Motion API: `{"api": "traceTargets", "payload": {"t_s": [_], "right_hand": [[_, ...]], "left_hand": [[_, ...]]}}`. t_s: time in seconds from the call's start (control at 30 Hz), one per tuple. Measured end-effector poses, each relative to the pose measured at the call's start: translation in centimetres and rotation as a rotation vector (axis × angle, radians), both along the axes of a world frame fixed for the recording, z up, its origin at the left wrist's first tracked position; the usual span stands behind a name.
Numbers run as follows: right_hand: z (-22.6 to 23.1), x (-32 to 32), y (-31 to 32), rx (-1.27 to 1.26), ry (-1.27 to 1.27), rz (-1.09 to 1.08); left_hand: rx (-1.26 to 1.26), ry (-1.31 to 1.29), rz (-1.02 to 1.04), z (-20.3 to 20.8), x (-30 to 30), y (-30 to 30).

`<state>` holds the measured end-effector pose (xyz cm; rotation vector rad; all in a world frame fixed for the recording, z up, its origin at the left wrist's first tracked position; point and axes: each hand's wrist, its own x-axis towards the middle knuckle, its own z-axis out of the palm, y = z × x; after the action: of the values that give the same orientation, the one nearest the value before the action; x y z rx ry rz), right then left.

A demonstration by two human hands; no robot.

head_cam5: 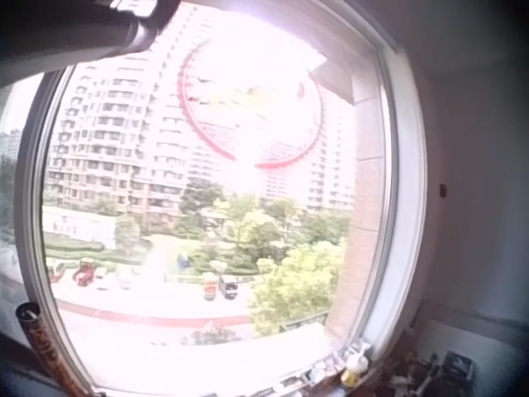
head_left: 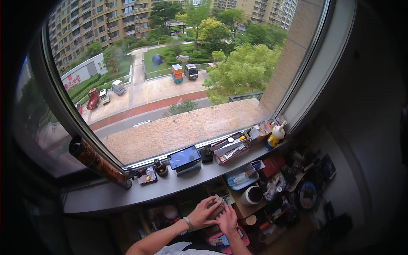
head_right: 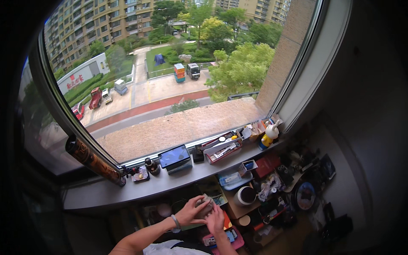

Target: The person wipes a light switch, the headboard of a bed, and a bed platform with a cloth, then cleans a long orange tube, a cylinder, a small bottle, a smartphone, and a toy rabbit on a windowsill.

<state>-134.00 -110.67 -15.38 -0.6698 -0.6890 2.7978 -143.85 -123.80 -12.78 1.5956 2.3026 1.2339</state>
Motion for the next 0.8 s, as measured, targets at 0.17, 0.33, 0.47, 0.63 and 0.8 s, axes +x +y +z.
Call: {"api": "traceTargets", "payload": {"t_s": [0.17,0.33,0.47,0.63,0.8], "right_hand": [[-2.1,-1.7,2.7,0.285,0.002,0.212],[-0.8,-5.0,10.6,0.91,-0.226,-0.122],[0.4,-8.3,15.4,1.24,-0.401,-0.4],[-2.8,-9.3,18.8,1.771,-0.476,-0.247],[-3.3,-8.6,19.3,1.889,-0.505,-0.172]], "left_hand": [[0.027,0.019,-0.061,-0.7,-2.3,1.6],[0.133,0.14,-0.017,1.0,-7.0,5.9],[-0.213,0.779,0.165,-2.1,-9.9,10.2],[-0.347,0.609,0.253,-9.8,-10.5,14.9],[-0.32,0.544,0.211,-10.4,-11.1,18.2]]}}
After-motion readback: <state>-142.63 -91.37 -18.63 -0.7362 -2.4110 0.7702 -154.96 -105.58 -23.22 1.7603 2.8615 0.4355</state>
